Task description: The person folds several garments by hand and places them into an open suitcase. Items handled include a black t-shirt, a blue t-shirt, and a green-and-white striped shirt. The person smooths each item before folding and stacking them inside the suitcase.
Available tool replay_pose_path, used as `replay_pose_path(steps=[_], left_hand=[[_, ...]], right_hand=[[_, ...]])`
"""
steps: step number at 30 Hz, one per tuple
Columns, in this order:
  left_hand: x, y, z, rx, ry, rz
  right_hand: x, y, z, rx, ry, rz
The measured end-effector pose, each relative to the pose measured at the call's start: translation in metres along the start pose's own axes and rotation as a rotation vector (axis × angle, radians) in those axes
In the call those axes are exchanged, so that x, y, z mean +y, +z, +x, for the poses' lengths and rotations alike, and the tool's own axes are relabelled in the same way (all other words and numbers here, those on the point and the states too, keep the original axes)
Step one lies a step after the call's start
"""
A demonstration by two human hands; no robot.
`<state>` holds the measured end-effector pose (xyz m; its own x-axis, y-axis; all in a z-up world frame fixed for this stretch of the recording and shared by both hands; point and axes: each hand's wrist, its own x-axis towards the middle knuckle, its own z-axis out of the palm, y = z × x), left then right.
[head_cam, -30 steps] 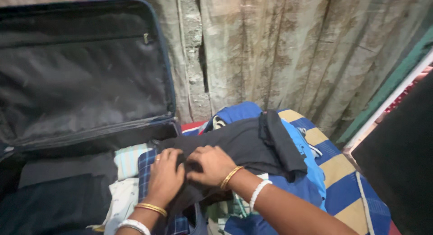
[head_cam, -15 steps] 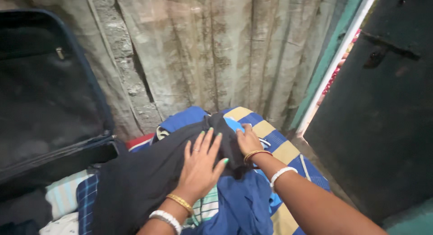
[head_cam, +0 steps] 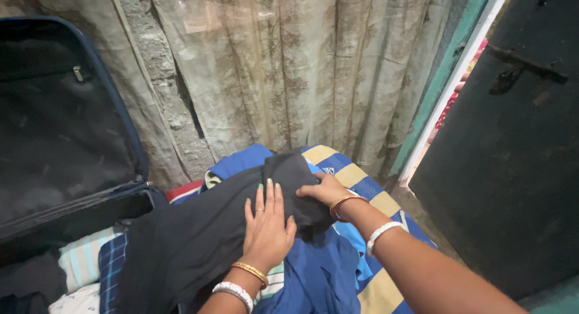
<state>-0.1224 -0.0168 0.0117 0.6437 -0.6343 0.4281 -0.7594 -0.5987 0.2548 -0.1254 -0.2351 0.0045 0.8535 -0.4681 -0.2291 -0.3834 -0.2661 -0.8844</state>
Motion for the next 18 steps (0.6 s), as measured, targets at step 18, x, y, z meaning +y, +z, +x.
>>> replay_pose_path(steps=[18], left_hand=[[-0.09, -0.011, -0.031, 0.308, -0.747, -0.721]], right_hand=[[-0.069, 0.115, -0.049, -0.347, -0.442, -0.118]])
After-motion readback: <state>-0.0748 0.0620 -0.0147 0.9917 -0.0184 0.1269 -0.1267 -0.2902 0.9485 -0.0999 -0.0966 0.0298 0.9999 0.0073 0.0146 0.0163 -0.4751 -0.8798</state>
